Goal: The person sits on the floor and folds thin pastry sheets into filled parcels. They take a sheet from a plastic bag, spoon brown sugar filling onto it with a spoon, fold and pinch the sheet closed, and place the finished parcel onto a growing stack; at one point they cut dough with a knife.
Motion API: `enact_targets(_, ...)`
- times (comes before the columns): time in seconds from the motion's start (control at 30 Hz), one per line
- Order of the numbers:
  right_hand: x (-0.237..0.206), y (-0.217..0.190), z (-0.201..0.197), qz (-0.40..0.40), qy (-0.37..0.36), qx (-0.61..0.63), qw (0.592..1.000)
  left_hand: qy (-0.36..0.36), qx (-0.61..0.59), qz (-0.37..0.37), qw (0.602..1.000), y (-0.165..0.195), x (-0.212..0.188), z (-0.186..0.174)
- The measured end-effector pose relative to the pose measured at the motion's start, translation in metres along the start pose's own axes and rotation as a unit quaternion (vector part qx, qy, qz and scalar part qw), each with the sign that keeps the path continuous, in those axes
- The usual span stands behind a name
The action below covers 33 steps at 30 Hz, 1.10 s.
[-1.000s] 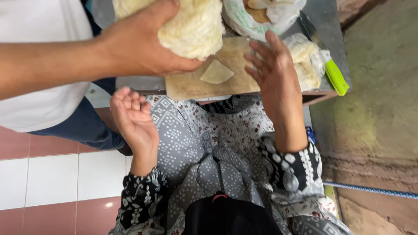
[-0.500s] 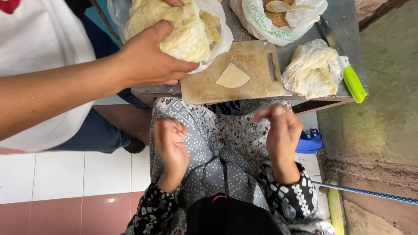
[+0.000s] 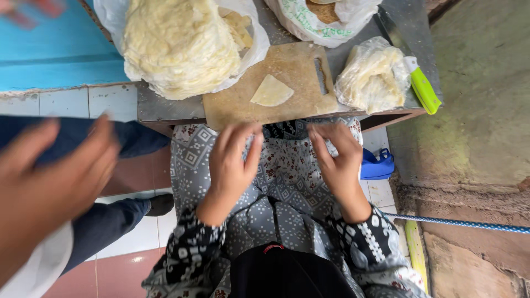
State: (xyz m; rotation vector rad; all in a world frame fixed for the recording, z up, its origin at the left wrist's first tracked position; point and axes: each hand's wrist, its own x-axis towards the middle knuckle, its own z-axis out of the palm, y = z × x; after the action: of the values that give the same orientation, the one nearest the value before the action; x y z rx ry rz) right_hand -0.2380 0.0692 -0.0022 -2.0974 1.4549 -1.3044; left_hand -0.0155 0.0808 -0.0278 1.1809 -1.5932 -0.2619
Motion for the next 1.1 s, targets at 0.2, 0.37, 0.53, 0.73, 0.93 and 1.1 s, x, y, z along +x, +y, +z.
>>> enact_targets(0.2, 0.052, -0.017, 0.008, -0.049, -0.021, -0.048, 0.997, -0.059, 0.175, -0.039, 0.982, -0.009, 0.075, 0.026)
enact_targets(0.37, 0.053, -0.022, -0.025, -0.021, -0.055, -0.041, 0.997, -0.16, 0.173, -0.071, 0.969, -0.016, 0.096, 0.044)
enact_targets(0.53, 0.08, -0.021, -0.033, 0.064, -0.05, -0.025, 0.996, -0.159, 0.124, 0.025, 0.979, -0.027, 0.096, 0.036)
enact_targets(0.73, 0.16, -0.015, 0.022, -0.195, -0.196, -0.171, 0.946, -0.087, 0.438, 0.133, 0.885, -0.051, 0.094, -0.011)
enact_targets(0.93, 0.211, -0.003, 0.065, -0.269, -0.291, -0.292, 0.87, -0.062, 0.537, 0.162, 0.826, -0.068, 0.122, -0.025)
enact_targets(1.1, 0.212, 0.002, 0.062, -0.145, -0.294, -0.262, 0.907, -0.071, 0.535, 0.18, 0.822, -0.071, 0.126, -0.024)
